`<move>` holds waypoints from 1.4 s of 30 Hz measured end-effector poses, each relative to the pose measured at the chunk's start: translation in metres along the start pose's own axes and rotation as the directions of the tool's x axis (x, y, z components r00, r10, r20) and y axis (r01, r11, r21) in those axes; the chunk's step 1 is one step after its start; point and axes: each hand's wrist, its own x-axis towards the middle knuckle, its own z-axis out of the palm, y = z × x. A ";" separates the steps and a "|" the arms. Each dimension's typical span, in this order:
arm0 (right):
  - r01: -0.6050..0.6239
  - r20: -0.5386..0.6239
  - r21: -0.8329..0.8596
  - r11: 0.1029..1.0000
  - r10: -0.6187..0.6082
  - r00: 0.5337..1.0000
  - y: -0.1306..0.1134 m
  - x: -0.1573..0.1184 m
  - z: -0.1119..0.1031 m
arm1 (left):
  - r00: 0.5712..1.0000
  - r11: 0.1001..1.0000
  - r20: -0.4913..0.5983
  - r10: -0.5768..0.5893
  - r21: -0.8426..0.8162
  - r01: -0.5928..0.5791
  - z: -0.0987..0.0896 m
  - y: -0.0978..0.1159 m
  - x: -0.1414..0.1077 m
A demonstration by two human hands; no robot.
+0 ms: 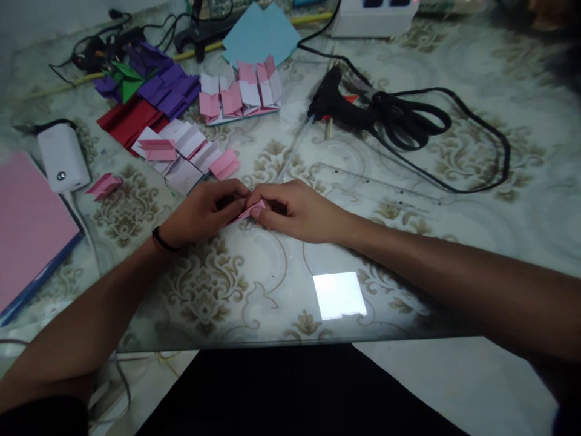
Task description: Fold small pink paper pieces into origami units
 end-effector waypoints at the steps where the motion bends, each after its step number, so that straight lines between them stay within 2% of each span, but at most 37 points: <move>1: 0.000 -0.001 0.002 1.000 0.000 1.000 0.000 0.000 0.000 | 1.000 1.000 0.001 -0.001 0.004 0.001 0.000 0.000 0.000; 16: -0.010 0.007 0.033 0.999 0.010 1.000 0.001 0.004 0.003 | 1.000 0.999 0.022 -0.023 -0.024 0.023 0.001 -0.009 -0.004; 42: -0.042 0.025 0.051 0.998 0.041 0.999 0.003 0.006 0.006 | 0.996 0.996 0.017 -0.085 -0.012 0.086 0.002 -0.008 -0.005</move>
